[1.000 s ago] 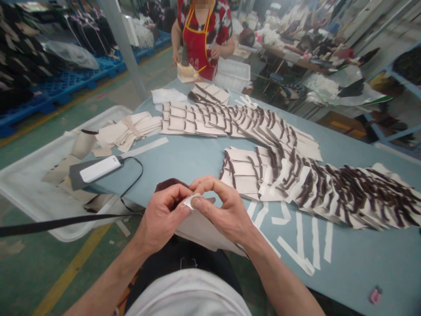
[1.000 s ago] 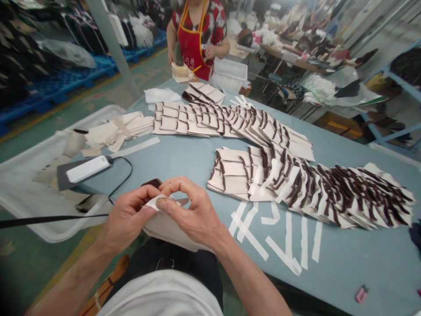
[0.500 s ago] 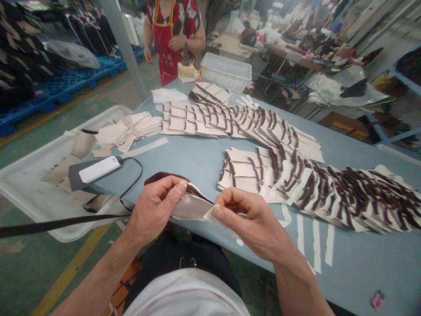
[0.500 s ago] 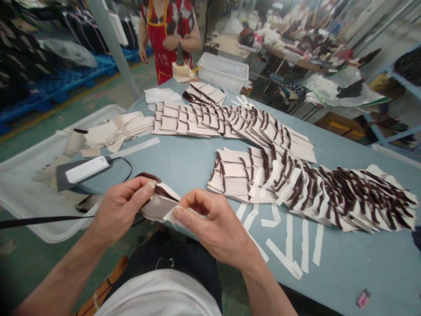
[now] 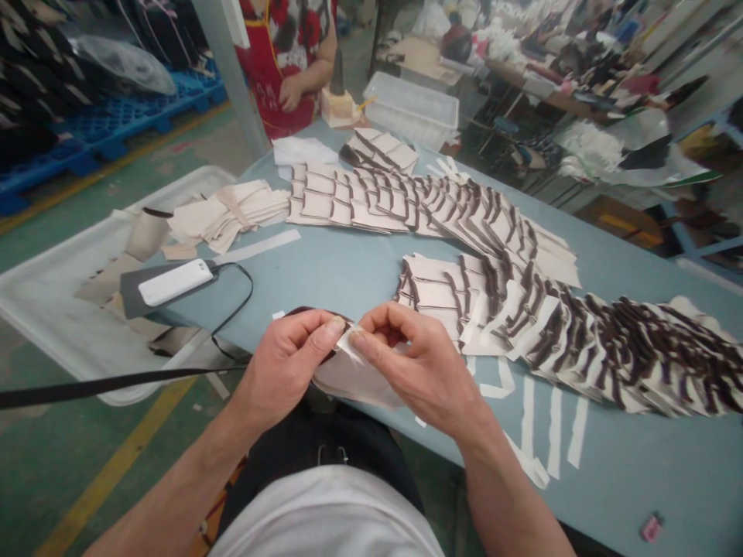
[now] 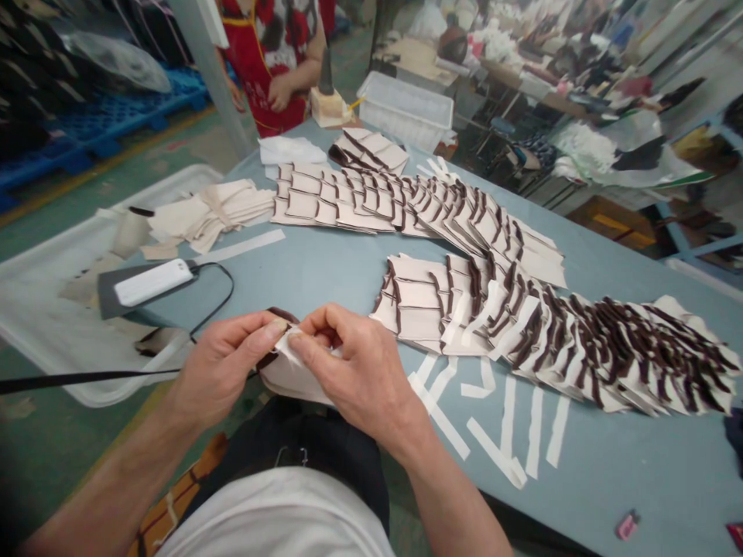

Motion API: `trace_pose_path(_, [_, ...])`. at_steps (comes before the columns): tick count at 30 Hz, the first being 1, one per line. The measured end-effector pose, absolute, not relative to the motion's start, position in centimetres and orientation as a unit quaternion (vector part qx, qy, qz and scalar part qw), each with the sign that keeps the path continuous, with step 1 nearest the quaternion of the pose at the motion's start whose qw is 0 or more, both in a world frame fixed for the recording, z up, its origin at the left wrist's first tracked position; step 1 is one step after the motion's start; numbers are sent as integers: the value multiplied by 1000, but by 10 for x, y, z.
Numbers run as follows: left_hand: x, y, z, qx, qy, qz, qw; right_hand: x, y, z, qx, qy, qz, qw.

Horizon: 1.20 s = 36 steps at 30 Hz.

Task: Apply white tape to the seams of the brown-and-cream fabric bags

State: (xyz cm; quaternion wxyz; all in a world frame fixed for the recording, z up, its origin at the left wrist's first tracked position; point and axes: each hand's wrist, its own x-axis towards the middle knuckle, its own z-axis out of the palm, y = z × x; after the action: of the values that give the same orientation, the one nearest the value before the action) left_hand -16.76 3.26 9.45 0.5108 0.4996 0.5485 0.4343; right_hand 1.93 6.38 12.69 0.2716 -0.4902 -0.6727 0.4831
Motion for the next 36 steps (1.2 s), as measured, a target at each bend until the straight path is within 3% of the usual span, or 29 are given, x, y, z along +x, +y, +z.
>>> trace_pose_path(4, [-169, 31, 90, 503, 542, 435, 514, 19, 66, 126, -495, -673, 489, 251])
trace_pose_path(19, [-171, 30, 87, 512, 537, 420, 522, 26, 81, 122, -420, -564, 682, 199])
trace_pose_path(36, [-174, 26, 79, 473, 538, 417, 560, 22, 92, 117, -390, -588, 688, 167])
